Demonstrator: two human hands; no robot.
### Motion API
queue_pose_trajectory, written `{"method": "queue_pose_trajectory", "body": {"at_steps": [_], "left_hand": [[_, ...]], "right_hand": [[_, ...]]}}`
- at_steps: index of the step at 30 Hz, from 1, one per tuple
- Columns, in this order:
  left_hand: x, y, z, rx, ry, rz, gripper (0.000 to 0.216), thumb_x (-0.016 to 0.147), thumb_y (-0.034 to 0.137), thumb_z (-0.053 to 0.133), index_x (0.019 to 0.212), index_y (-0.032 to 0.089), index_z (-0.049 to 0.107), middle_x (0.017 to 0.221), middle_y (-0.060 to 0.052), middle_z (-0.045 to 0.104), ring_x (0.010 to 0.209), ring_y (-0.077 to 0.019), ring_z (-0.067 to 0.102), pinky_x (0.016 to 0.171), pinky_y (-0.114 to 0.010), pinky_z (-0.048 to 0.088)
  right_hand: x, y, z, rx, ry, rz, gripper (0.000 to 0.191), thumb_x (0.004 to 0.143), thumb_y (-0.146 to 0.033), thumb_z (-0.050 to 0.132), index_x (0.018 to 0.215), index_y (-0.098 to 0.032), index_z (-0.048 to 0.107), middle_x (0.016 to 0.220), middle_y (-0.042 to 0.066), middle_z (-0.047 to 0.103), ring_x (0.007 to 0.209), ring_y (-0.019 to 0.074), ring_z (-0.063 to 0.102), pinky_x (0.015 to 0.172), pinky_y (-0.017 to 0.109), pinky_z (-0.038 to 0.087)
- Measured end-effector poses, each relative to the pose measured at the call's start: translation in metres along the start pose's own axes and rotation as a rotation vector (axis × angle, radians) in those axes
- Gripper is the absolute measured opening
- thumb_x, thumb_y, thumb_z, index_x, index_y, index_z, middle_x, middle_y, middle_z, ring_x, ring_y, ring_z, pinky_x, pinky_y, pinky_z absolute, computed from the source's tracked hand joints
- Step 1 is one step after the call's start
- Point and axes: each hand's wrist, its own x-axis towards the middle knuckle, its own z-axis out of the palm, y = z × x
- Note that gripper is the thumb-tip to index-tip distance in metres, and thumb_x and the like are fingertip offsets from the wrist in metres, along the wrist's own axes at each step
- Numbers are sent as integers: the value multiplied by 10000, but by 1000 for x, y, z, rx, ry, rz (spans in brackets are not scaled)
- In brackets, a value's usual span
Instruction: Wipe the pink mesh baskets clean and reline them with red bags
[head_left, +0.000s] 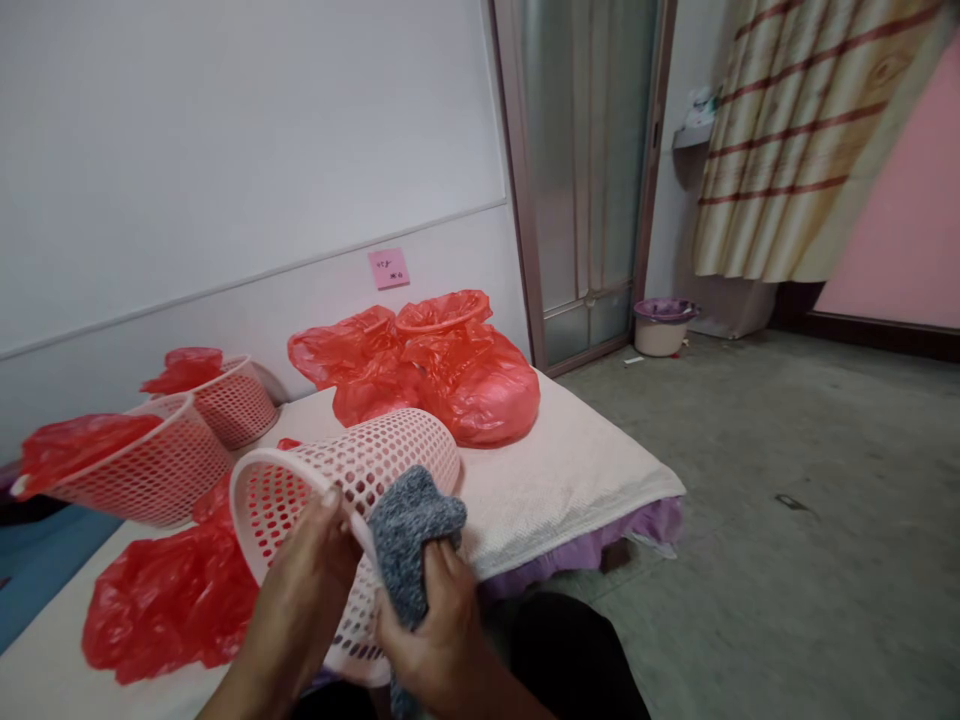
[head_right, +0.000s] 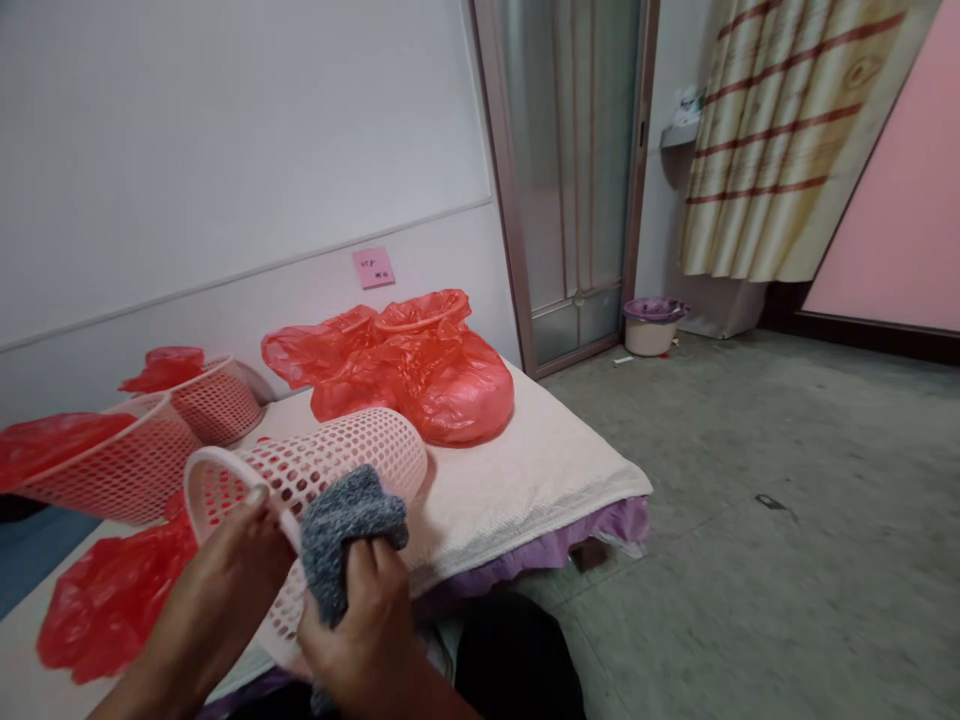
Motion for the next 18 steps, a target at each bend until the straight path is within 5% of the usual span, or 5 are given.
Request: {"method": "queue_pose_trajectory", "body": {"at_steps": [5, 7, 11, 15, 18], "left_hand": [[-16, -43, -69, 899, -385, 206, 685, 717, 238, 740, 1354, 327, 504, 1423, -84, 523, 1290, -312, 494, 1028, -426, 453], [-18, -58, -104, 1268, -542, 429, 926, 666, 181, 746, 1467, 369, 320, 1479, -83, 456, 1297, -331, 483, 1027, -451, 451], [-10, -71, -151, 1524, -626, 731, 924, 625, 98, 652, 1444, 406, 356, 1378, -73, 567, 1182, -337, 589, 980, -445, 492], [-8, -58, -151, 1647, -625, 956, 850, 622, 52, 574, 1398, 378, 452, 1156, -62, 713, 949, -263, 716, 821, -284, 572], [-18, -42, -130, 1482, -634, 893, 761, 687, 73, 592, 1361, 412, 495, 1130, -30, 724, 913, -232, 726, 791, -228, 567]], "right_hand": [[29, 14, -27, 232, 107, 268, 325, 647, -211, 618, 969, -165, 626, 823, 47, 688, 720, 198, 652, 710, 309, 552], [36, 20, -34, 380, 104, 408, 364, 648, -246, 633, 1000, -156, 628, 818, 36, 701, 689, 180, 651, 671, 283, 552], [39, 26, -40, 478, 92, 458, 359, 634, -269, 662, 974, -154, 651, 813, 40, 710, 703, 187, 652, 663, 289, 555], [39, 23, -41, 526, 125, 435, 387, 695, -299, 660, 1057, -166, 639, 911, 51, 718, 797, 210, 675, 738, 322, 564], [36, 20, -36, 447, 73, 314, 391, 798, -301, 591, 1171, -182, 588, 1013, 63, 703, 898, 216, 675, 808, 338, 552]]}}
